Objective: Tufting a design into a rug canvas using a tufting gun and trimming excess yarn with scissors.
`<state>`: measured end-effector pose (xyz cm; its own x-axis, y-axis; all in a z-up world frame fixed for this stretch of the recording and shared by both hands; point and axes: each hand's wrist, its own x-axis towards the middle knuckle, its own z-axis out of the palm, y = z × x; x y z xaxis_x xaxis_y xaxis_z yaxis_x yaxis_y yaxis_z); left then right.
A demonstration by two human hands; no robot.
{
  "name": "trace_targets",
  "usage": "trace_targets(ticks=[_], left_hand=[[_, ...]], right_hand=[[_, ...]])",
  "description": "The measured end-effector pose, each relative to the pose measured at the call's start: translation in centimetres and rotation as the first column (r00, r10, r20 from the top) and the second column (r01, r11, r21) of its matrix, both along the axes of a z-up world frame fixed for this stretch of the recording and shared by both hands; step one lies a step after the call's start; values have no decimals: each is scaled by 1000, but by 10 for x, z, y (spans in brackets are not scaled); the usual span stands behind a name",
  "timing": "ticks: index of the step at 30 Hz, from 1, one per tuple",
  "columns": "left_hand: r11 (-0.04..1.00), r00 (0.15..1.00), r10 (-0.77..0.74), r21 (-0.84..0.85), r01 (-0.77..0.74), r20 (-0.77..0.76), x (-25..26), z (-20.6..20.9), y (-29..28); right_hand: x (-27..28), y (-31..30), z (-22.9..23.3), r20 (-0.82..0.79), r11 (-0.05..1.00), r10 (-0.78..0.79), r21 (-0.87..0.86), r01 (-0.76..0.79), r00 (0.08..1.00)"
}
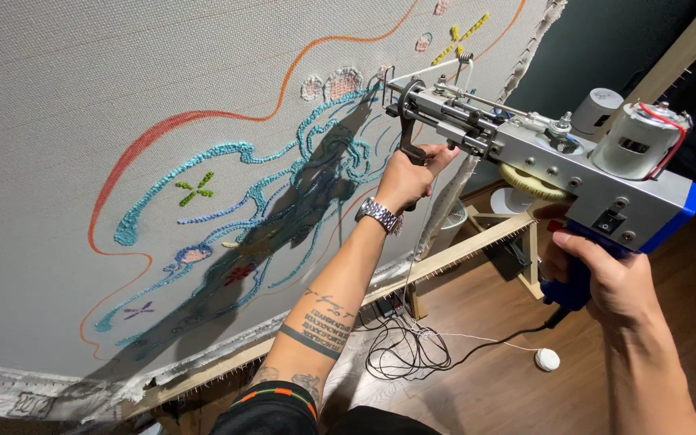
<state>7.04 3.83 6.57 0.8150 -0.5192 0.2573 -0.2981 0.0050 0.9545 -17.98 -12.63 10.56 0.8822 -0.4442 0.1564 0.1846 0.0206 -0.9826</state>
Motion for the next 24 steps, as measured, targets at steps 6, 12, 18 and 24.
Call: trace_targets(ticks=[6,12,18,24], left_hand=[[1000,1000,14,12,-15,21,6,-1,1],[999,999,15,-42,-17,-34,23,-7,-2],[997,997,47,-57,-50,-60,46,-6,1],[990,996,-72,-123,65,-55,86,-30,8]], right_hand=[[3,8,7,34,998,54,18,-54,998],[13,13,4,55,998,67,-16,-66,996],[25,41,10,153,988,101,-134,-80,983],[32,39,1,268,673,83,-725,144,960]])
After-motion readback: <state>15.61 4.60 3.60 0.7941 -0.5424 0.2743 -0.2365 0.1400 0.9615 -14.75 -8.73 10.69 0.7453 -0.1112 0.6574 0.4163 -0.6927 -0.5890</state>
